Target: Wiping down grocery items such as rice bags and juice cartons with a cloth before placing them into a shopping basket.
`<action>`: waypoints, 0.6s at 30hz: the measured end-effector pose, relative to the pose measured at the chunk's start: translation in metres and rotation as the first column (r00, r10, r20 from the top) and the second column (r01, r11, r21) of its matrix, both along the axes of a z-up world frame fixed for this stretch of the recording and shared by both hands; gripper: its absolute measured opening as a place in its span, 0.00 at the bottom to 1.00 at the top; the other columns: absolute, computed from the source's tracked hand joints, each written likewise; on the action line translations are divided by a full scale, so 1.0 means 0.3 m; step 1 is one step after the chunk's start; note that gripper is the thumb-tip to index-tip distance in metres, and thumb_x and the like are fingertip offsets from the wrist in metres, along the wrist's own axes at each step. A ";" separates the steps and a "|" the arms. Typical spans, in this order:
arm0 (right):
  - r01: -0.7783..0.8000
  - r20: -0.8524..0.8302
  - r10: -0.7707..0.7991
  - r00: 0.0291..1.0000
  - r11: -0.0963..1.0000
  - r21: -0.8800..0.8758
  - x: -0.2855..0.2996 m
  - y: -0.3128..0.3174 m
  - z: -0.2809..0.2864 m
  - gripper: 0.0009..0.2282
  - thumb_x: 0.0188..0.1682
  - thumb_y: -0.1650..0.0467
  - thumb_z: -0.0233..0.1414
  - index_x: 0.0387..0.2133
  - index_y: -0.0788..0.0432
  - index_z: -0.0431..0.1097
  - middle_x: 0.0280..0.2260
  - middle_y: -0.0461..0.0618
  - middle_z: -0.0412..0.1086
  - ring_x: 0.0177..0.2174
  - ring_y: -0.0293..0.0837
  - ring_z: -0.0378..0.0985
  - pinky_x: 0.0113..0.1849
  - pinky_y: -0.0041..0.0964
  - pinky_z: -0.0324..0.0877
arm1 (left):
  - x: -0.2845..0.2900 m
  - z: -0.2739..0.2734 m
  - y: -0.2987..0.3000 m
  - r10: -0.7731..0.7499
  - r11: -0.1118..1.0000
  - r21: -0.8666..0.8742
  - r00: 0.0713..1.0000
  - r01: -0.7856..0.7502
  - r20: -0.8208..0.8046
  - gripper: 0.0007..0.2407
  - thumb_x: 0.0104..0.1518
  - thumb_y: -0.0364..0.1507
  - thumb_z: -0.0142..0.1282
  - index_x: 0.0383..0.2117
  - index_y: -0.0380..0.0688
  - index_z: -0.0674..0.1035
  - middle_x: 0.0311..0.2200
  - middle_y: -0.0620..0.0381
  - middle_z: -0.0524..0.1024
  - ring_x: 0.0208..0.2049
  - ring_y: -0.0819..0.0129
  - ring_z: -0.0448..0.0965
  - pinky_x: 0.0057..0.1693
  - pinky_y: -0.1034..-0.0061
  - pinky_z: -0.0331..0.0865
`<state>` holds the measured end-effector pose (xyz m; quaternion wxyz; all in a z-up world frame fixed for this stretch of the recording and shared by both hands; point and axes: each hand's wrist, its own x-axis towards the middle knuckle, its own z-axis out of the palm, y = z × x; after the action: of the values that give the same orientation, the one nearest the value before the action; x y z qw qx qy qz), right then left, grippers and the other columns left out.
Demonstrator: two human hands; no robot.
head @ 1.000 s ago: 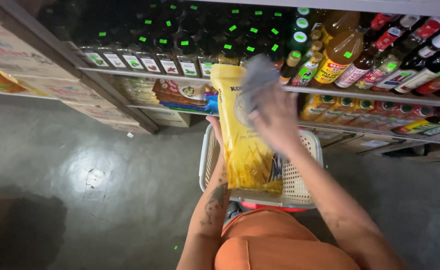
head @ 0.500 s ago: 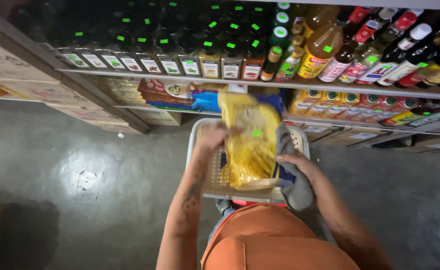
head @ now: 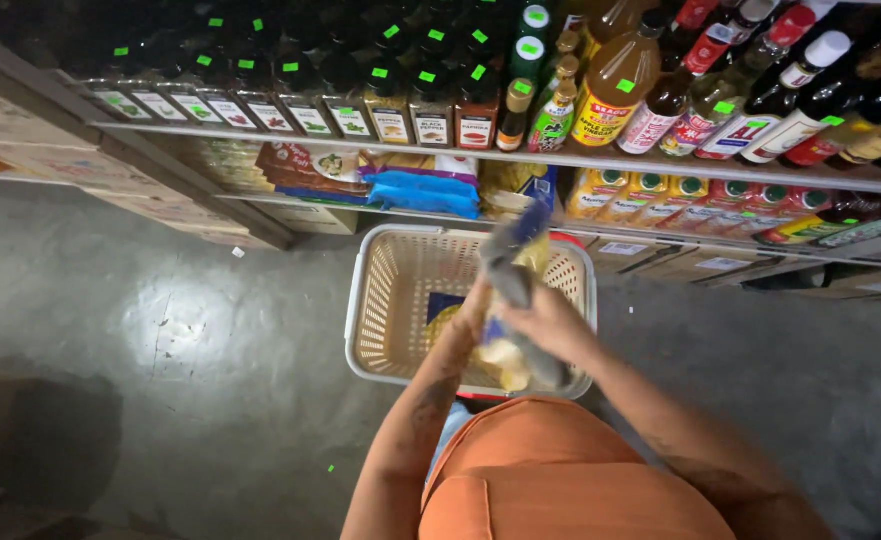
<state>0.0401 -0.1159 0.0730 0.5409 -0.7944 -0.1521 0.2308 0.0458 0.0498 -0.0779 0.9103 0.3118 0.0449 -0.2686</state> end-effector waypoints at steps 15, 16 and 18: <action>0.112 0.868 0.167 0.469 0.963 -0.245 0.073 0.095 0.208 0.32 0.59 0.46 0.33 0.70 0.50 0.48 0.71 0.60 0.45 0.70 0.65 0.45 0.67 0.66 0.38 | 0.021 0.212 0.029 0.342 0.800 -0.452 0.919 -0.395 -0.198 0.25 0.59 0.48 0.39 0.57 0.49 0.70 0.55 0.52 0.75 0.54 0.58 0.76 0.58 0.60 0.70; 0.048 0.891 0.268 0.367 0.951 -0.306 -0.007 0.113 0.231 0.29 0.57 0.46 0.35 0.68 0.42 0.49 0.70 0.55 0.48 0.69 0.61 0.47 0.67 0.66 0.39 | 0.002 0.209 0.026 0.366 0.767 -0.478 0.904 -0.427 -0.221 0.24 0.59 0.47 0.39 0.57 0.50 0.70 0.55 0.53 0.75 0.54 0.58 0.76 0.58 0.60 0.70; 0.013 0.854 0.370 0.366 0.915 -0.402 0.043 0.120 0.248 0.31 0.55 0.45 0.34 0.69 0.43 0.52 0.70 0.51 0.50 0.68 0.58 0.50 0.65 0.69 0.40 | -0.016 0.231 0.029 0.388 0.797 -0.427 0.903 -0.428 -0.183 0.23 0.59 0.46 0.40 0.57 0.50 0.70 0.56 0.52 0.74 0.54 0.58 0.75 0.58 0.60 0.69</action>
<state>0.0531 -0.0800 0.1474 0.1897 -0.8464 -0.4692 -0.1660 0.0409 0.0586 -0.0085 0.9911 0.0599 0.0859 -0.0822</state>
